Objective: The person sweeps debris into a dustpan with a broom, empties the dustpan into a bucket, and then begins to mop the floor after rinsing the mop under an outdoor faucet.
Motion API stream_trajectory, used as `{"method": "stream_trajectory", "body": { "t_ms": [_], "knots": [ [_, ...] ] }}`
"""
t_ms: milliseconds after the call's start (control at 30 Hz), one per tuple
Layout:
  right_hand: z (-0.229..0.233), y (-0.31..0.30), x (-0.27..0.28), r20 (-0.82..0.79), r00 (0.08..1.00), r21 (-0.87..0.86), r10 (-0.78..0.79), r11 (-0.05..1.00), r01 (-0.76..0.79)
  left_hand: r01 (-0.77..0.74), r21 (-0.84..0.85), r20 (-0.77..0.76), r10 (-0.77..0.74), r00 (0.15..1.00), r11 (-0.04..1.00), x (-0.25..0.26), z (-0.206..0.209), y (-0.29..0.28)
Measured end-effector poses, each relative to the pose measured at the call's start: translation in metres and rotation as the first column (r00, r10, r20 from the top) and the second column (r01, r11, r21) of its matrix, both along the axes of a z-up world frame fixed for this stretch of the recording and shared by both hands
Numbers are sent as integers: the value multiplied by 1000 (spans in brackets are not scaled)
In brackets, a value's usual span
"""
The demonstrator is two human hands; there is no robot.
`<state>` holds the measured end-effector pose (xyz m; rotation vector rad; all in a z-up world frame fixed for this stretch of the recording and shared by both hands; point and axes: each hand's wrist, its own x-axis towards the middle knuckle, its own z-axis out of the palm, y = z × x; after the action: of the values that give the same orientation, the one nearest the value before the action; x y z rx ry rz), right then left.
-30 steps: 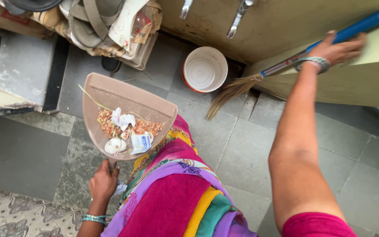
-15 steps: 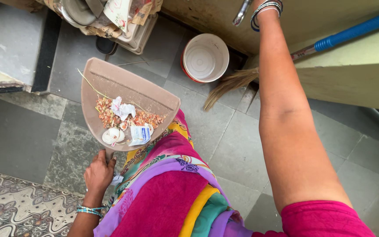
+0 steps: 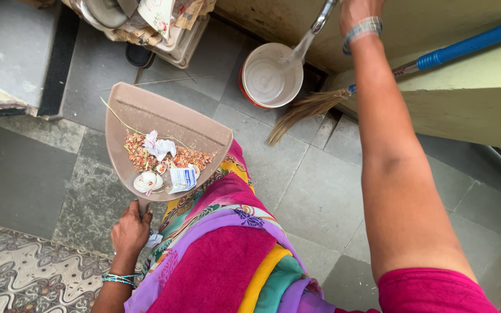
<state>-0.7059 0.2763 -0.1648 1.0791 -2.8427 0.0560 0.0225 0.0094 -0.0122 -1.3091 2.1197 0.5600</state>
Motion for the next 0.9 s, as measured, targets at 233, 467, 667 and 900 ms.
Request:
{"method": "stream_trajectory", "body": {
  "t_ms": [233, 467, 667, 900],
  "knots": [
    [38, 146, 3, -12, 975, 485, -224, 851, 201, 23, 11, 25, -23, 999, 1000, -8, -3, -6],
    [50, 230, 0, -143, 973, 698, -179, 679, 227, 25, 9, 28, -25, 999, 1000, -13, 2, -8],
    [47, 235, 11, -148, 973, 841, -178, 494, 218, 3, 4, 20, -3, 1000, 1000, -9, 2, -8],
    [72, 226, 85, 22, 972, 877, -234, 471, 94, 6, 4, 3, -6, 1000, 1000, 3, -10, -9]
  ]
}}
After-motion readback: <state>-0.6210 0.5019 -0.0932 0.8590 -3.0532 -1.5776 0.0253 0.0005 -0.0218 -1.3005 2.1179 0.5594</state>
